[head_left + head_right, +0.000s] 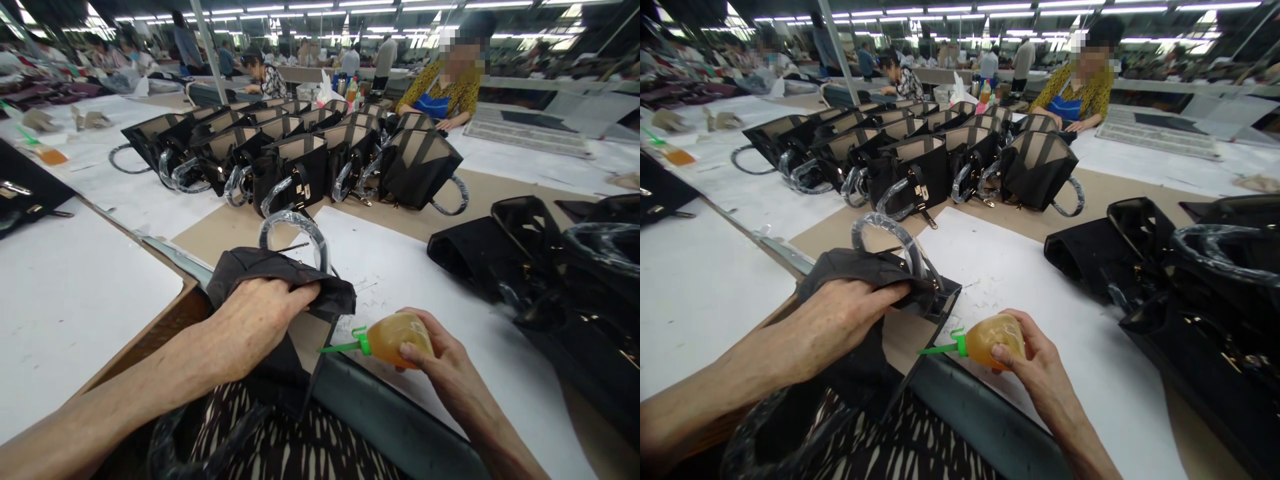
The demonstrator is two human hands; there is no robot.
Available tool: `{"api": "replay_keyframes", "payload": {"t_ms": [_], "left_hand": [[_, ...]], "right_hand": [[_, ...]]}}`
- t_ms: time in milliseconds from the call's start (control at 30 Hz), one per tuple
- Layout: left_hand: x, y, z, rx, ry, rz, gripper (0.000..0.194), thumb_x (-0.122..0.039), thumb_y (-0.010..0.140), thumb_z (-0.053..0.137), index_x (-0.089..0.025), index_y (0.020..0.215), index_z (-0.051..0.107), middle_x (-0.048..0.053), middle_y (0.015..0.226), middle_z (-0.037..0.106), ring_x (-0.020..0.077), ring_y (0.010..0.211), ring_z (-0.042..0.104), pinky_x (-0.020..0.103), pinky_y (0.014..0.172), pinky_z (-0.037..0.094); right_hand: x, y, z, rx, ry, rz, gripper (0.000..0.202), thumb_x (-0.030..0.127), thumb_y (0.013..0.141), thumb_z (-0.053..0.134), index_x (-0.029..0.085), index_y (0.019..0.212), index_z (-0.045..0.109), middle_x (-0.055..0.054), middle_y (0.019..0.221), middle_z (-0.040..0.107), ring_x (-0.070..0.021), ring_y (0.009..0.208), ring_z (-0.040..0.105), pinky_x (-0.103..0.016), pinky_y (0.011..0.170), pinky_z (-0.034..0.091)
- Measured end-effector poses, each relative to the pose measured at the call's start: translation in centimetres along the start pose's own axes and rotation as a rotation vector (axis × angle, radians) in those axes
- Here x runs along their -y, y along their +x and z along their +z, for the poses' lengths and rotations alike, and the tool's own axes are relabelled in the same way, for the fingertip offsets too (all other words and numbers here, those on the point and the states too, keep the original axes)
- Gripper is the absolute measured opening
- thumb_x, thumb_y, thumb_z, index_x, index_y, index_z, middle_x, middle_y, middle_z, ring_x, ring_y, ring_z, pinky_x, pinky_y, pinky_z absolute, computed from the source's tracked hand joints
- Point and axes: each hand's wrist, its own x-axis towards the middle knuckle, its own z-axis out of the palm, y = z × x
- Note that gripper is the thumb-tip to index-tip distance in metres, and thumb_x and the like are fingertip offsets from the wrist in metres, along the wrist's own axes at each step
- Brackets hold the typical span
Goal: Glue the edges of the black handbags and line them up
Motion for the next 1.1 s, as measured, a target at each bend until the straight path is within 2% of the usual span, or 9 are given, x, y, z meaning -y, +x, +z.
{"api": "replay_keyframes", "payload": {"t_ms": [200,467,800,967,1100], "left_hand": [[0.0,0.1,-0.2,-0.017,-0.022,0.016,0.044,-0.002,0.076,0.036,-0.019,0.111,0.055,0.007,0.088,0.065,0.0223,0.073,0.061,0.035,0.065,0.050],[-0.4,0.2,-0.3,-0.022,-0.011,0.010,0.041,-0.004,0.079,0.039,-0.019,0.114,0.055,0.009,0.094,0.065,0.0221,0.077,0.062,0.035,0.069,0.051],[-0.3,0.1,0.1,-0.012,-0.007,-0.005,0.039,-0.006,0.081,0.038,-0.019,0.114,0.055,0.010,0.093,0.066,0.0244,0.080,0.063,0.039,0.071,0.052],[-0.4,0.0,0.2,-0.039,0.004,-0.004,0.039,-0.006,0.081,0.039,-0.020,0.113,0.056,0.010,0.092,0.066,0.0242,0.079,0.063,0.038,0.070,0.052],[-0.3,0.0,0.2,-0.046,0.004,0.005,0.038,-0.007,0.081,0.040,-0.019,0.113,0.056,0.009,0.090,0.066,0.0237,0.078,0.063,0.037,0.069,0.053]], "right_hand": [[0.1,-1.0,0.6,0.012,0.050,0.013,0.045,0.040,0.069,0.069,0.022,0.106,0.050,-0.002,0.084,0.061,-0.0213,0.073,0.057,-0.029,0.056,0.050],[0.0,-2.0,0.9,-0.001,-0.005,0.002,0.045,0.041,0.065,0.071,0.023,0.103,0.055,-0.002,0.084,0.061,-0.0222,0.075,0.057,-0.027,0.060,0.048],[-0.2,-3.3,1.1,0.082,0.014,0.010,0.047,0.042,0.063,0.072,0.024,0.103,0.055,-0.001,0.082,0.063,-0.0214,0.072,0.058,-0.026,0.060,0.046],[0.0,-3.9,1.7,0.009,0.186,0.097,0.045,0.046,0.068,0.068,0.022,0.103,0.053,-0.003,0.082,0.061,-0.0211,0.071,0.055,-0.026,0.051,0.045],[-0.4,-4.1,1.9,-0.022,0.250,0.124,0.041,0.045,0.071,0.067,0.021,0.101,0.054,-0.003,0.085,0.060,-0.0211,0.074,0.054,-0.025,0.051,0.045]]}}
